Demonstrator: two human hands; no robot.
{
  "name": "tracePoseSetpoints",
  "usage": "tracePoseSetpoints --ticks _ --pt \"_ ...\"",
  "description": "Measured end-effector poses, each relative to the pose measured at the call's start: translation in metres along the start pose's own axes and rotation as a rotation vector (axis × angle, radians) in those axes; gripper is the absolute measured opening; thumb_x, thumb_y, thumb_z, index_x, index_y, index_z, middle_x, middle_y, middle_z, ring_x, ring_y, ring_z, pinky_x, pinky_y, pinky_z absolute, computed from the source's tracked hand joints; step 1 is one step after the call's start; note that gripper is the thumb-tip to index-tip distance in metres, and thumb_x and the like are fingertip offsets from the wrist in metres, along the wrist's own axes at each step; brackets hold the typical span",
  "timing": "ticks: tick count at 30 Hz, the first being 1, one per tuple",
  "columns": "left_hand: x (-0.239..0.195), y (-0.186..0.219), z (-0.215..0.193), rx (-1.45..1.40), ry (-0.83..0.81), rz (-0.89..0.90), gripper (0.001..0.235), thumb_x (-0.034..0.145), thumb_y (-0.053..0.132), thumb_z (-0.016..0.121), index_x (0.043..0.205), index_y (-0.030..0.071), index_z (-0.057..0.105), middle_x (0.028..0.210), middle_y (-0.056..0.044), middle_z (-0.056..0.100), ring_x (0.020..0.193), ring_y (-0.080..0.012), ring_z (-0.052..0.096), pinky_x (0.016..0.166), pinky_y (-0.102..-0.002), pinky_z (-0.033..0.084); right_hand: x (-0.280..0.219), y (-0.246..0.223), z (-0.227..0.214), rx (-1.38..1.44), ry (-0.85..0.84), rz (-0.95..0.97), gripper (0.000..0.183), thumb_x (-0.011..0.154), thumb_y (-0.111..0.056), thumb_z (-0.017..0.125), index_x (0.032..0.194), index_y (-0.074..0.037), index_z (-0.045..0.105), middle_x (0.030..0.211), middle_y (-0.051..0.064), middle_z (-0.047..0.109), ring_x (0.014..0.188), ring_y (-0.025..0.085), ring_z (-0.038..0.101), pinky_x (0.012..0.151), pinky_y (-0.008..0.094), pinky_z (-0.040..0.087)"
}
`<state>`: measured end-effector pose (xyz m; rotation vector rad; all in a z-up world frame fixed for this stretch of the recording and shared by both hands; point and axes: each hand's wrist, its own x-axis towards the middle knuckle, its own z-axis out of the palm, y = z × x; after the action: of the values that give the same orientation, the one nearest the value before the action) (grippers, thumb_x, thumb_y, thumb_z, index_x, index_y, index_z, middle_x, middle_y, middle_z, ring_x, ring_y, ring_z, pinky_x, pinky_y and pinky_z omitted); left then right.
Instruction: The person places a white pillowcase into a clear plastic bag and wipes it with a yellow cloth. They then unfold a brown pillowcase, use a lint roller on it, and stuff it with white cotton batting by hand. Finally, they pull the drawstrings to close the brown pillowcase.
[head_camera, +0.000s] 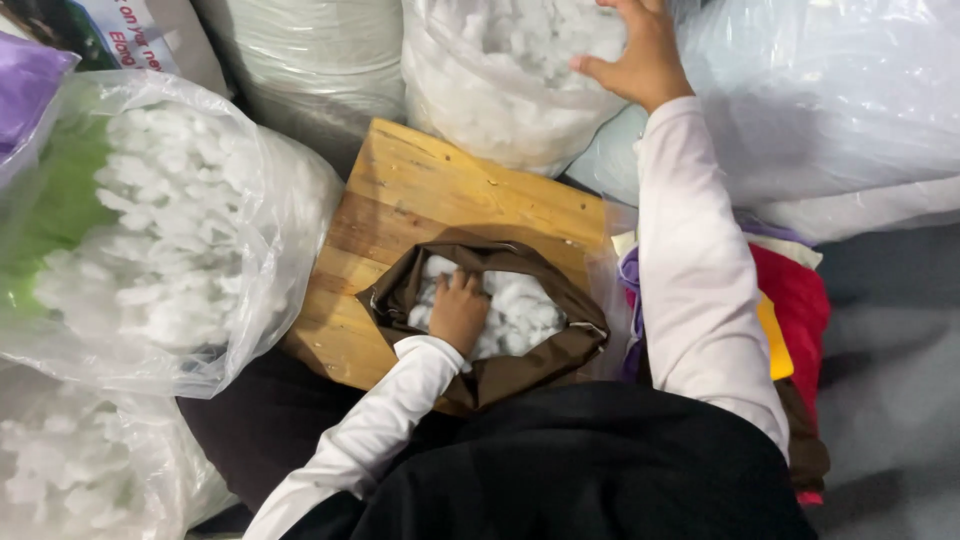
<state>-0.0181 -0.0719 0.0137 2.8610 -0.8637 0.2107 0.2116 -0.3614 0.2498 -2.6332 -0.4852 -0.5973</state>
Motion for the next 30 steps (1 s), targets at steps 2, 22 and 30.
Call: tracePoseSetpoints --ticks 2,22,30 --pt "0.002 -0.015 -0.019 0.004 0.025 0.022 0.018 0.081 0.018 0.062 0.081 0.011 0.079 0.111 -0.013 0.067 0.110 -0.0369 0.054 0.104 -0.059 0.042 0.011 0.025 0.028 -0.030 -0.263 0.203 0.088 0.073 -0.021 0.095 0.146 -0.016 0.047 0.146 0.026 0.035 0.132 0.045 0.041 0.109 0.049 0.039" --pt "-0.007 -0.043 -0.165 -0.648 0.265 0.219 0.021 0.084 0.009 0.071 0.104 0.003 0.069 0.127 -0.011 0.066 0.106 -0.0320 0.064 0.091 -0.040 0.052 -0.018 -0.017 -0.018 0.174 0.347 -0.212 0.033 0.079 0.013 0.085 0.109 0.014 0.070 0.102 0.022 0.074 0.086 0.030 0.068 0.082 0.039 0.058" --pt "-0.023 -0.044 -0.190 -0.874 0.331 0.107 0.070 0.085 0.015 0.084 0.146 0.009 0.051 0.151 -0.016 0.049 0.135 -0.0347 0.056 0.112 -0.042 0.049 -0.094 -0.120 -0.064 0.573 0.299 0.011 0.049 0.095 0.021 0.075 0.132 0.007 0.046 0.124 0.021 0.056 0.107 0.029 0.057 0.099 0.038 0.050"
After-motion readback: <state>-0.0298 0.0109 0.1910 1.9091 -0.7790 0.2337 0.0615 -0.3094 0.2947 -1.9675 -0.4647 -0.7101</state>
